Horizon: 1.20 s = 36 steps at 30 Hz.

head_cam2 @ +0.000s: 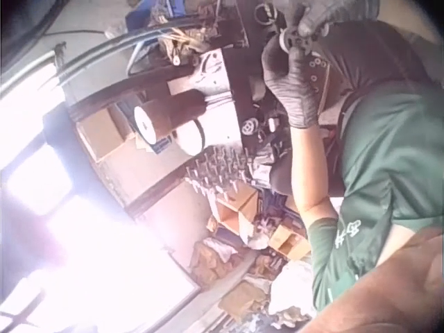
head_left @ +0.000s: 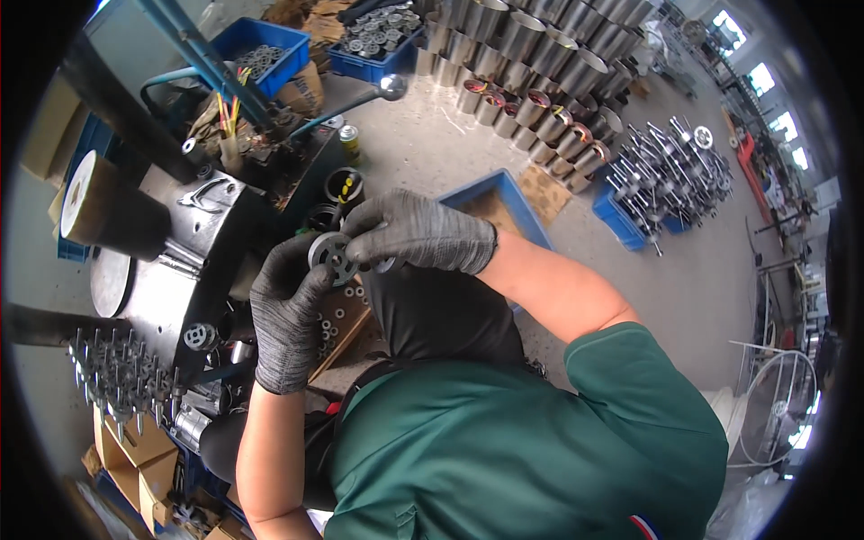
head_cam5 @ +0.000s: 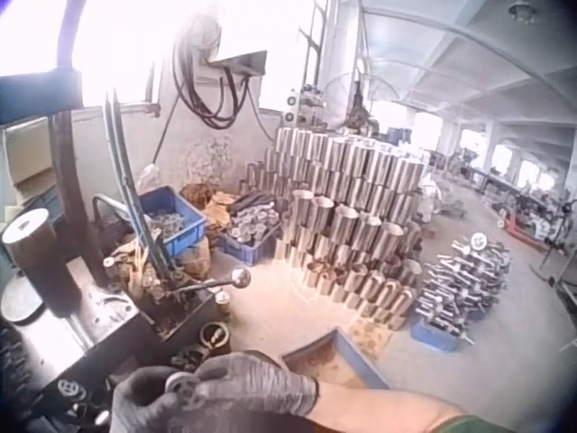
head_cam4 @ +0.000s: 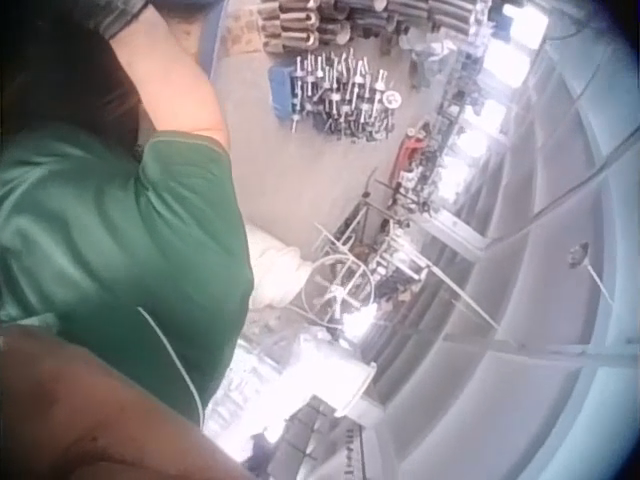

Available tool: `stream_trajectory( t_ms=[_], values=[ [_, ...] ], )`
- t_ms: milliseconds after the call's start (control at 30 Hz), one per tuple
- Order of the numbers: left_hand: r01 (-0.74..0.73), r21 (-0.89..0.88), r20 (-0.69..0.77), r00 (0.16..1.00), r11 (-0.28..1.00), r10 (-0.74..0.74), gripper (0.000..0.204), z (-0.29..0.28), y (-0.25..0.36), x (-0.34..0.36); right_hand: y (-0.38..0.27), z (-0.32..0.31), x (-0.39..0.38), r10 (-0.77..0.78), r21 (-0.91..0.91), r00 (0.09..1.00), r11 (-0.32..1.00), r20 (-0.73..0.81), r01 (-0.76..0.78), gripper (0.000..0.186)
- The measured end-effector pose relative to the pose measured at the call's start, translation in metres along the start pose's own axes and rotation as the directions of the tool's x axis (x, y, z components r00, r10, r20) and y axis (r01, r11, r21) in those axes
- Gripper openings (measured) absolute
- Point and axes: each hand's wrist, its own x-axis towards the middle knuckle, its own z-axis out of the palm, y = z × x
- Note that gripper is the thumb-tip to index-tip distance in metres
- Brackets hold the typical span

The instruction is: Operating a manual press machine to assemble metal components.

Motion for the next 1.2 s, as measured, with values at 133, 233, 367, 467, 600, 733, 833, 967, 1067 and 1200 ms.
stream_trajectory(
  t_ms=[133, 233, 367, 467, 600, 733, 833, 967, 1067, 1200],
  values=[
    [-0.010, -0.187, 0.120, 0.992, 0.982, 0.033, 0.059, 0.044, 0.023, 0.016, -0.003, -0.045, -0.067, 0.100, 0.274, 0.917, 0.962, -0.385, 0.010, 0.043],
    [-0.036, 0.014, 0.137, 0.990, 0.999, 0.034, 0.055, 0.049, 0.027, 0.018, 0.082, -0.097, -0.109, 0.295, 0.379, 0.710, 0.925, -0.640, -0.042, 0.026],
    [0.048, 0.195, 0.121, 0.990, 0.980, -0.073, 0.045, 0.012, -0.007, 0.011, 0.274, -0.133, -0.160, 0.777, 0.771, 0.326, 0.610, -0.538, -0.183, 0.020],
    [0.180, 0.236, -0.012, 0.983, 0.955, -0.182, 0.044, -0.019, -0.027, -0.004, 0.395, -0.127, -0.187, 0.938, 0.927, 0.083, 0.345, -0.336, -0.149, 0.012],
    [0.201, 0.315, -0.089, 0.979, 0.928, -0.182, 0.039, -0.055, -0.064, -0.014, 0.447, -0.097, -0.205, 0.932, 0.936, 0.160, 0.341, -0.326, -0.083, 0.012],
    [0.295, 0.209, -0.100, 0.955, 0.932, -0.280, 0.042, -0.083, -0.103, -0.015, 0.462, -0.106, -0.233, 0.918, 0.906, 0.109, 0.394, -0.381, -0.151, 0.018],
    [0.309, 0.215, -0.191, 0.944, 0.926, -0.271, 0.037, -0.118, -0.101, -0.045, 0.385, -0.086, -0.175, 0.868, 0.978, 0.468, 0.204, -0.164, -0.035, 0.015],
    [0.333, 0.269, -0.156, 0.941, 0.904, -0.300, 0.029, -0.099, -0.089, -0.031, 0.231, -0.094, -0.168, 0.650, 0.835, 0.652, 0.548, -0.390, -0.047, 0.014],
    [0.249, 0.235, -0.078, 0.968, 0.939, -0.238, 0.028, -0.089, -0.092, -0.020, 0.115, -0.090, -0.137, 0.432, 0.645, 0.773, 0.764, -0.465, -0.038, 0.027],
    [0.129, 0.163, 0.014, 0.991, 0.978, -0.133, 0.035, -0.075, -0.078, -0.018, 0.025, -0.037, -0.043, 0.096, 0.501, 0.910, 0.856, -0.403, 0.131, 0.045]
  ],
)
